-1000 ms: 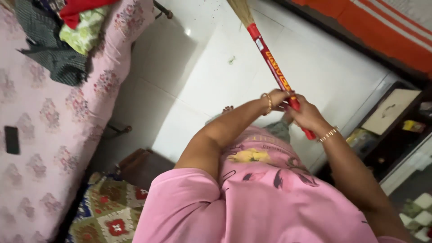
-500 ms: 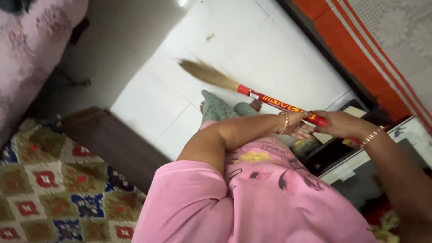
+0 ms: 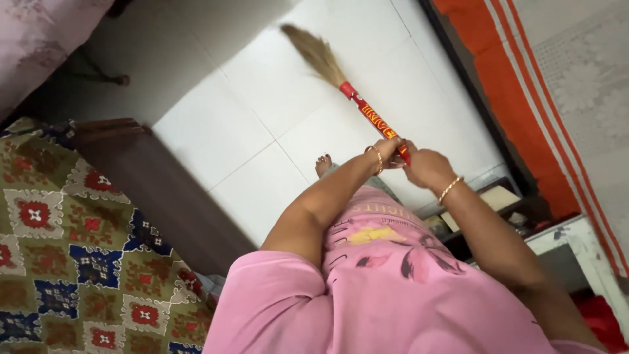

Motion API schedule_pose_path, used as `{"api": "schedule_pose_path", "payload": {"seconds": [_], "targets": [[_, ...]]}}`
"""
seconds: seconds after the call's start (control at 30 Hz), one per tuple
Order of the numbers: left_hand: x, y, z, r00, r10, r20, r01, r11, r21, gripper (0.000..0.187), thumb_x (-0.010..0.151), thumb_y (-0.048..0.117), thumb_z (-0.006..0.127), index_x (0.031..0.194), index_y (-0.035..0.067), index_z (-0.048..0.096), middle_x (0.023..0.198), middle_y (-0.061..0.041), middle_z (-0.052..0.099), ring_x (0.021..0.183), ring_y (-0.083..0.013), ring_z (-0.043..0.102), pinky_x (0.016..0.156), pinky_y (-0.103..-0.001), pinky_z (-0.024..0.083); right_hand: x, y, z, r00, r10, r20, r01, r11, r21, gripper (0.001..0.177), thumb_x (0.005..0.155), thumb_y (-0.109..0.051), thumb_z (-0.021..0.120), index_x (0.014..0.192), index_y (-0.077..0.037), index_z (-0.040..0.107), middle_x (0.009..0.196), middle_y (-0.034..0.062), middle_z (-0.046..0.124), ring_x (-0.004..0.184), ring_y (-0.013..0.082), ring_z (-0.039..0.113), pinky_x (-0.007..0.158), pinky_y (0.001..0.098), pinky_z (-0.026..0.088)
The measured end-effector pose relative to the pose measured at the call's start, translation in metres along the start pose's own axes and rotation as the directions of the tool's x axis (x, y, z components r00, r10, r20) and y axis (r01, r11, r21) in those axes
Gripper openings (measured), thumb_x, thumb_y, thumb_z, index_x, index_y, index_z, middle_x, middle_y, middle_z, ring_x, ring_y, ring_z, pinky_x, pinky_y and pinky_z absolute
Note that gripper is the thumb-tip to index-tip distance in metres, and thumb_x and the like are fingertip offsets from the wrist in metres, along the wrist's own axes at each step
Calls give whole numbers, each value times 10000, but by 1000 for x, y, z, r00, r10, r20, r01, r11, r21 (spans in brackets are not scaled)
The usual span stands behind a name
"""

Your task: The person sweeps a tiled floor with a traditional broom, moving debris toward a corner. They briefly pick up a cloth from the floor and place it on a nearby bed before continuing to sweep.

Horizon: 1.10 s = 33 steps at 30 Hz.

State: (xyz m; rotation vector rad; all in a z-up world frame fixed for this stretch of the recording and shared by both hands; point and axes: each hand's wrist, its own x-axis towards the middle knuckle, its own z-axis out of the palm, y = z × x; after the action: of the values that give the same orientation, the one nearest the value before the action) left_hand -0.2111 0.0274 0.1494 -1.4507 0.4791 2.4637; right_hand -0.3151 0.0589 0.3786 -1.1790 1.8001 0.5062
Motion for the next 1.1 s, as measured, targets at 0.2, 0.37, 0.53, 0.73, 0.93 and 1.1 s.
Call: {"api": "schedule_pose_path", "payload": {"seconds": [0.2, 0.37, 0.53, 0.73, 0.93, 1.1], "targets": [[-46, -10, -33, 997, 51, 49, -44, 990, -132, 238, 994, 236, 575, 1131, 46, 621, 1054, -130, 676, 898, -256, 691, 755, -389, 634, -7, -19, 18, 984, -163, -66, 167, 984, 67, 746, 903, -301, 605, 1549, -51, 329, 1009, 241, 723, 941, 428, 702, 842, 526, 559], [-42, -40, -92, 995, 55, 87, -31, 966, -256, 267, 1044, 258, 505, 1200, 55, 583, 1101, -125, 670, 925, -248, 677, 759, -364, 616, 10, -61, 14, 949, -314, 29, 307, 941, 141, 698, 864, -331, 648, 1443, -23, 408, 1127, 258, 687, 1022, 415, 681, 888, 500, 550], [-24, -38, -131, 998, -21, 57, 42, 916, -399, 289, 1057, 273, 450, 1166, 38, 577, 1055, -130, 665, 903, -253, 679, 744, -366, 627, 45, -91, -5, 935, -290, 204, 291, 957, 26, 623, 889, -284, 607, 1474, -131, 456, 1178, 240, 686, 1061, 400, 689, 906, 502, 551], [81, 23, -96, 993, 109, 34, -86, 909, -409, 201, 1055, 205, 483, 1032, 59, 620, 900, -91, 667, 794, -219, 659, 655, -354, 591, 134, -21, -36, 909, -386, 159, 365, 920, 146, 541, 849, -312, 693, 1330, -89, 585, 1175, 217, 721, 1069, 372, 700, 922, 473, 551], [69, 150, 5, 964, 154, -217, -182, 977, -114, 318, 1029, 292, 577, 988, -16, 641, 839, -135, 674, 684, -241, 660, 629, -393, 590, 213, 78, -65, 788, -500, -360, 463, 866, -190, 630, 703, -307, 722, 1272, -99, 547, 1158, 329, 689, 1067, 479, 670, 926, 517, 542], [72, 181, 58, 907, 387, -166, -404, 911, -86, 329, 1023, 259, 601, 1037, -66, 655, 871, -144, 700, 716, -247, 693, 672, -406, 613, 130, 90, -163, 953, -295, -63, 302, 928, 217, 668, 900, -184, 598, 1498, -12, 356, 1209, 326, 645, 1067, 482, 656, 918, 522, 536]]}}
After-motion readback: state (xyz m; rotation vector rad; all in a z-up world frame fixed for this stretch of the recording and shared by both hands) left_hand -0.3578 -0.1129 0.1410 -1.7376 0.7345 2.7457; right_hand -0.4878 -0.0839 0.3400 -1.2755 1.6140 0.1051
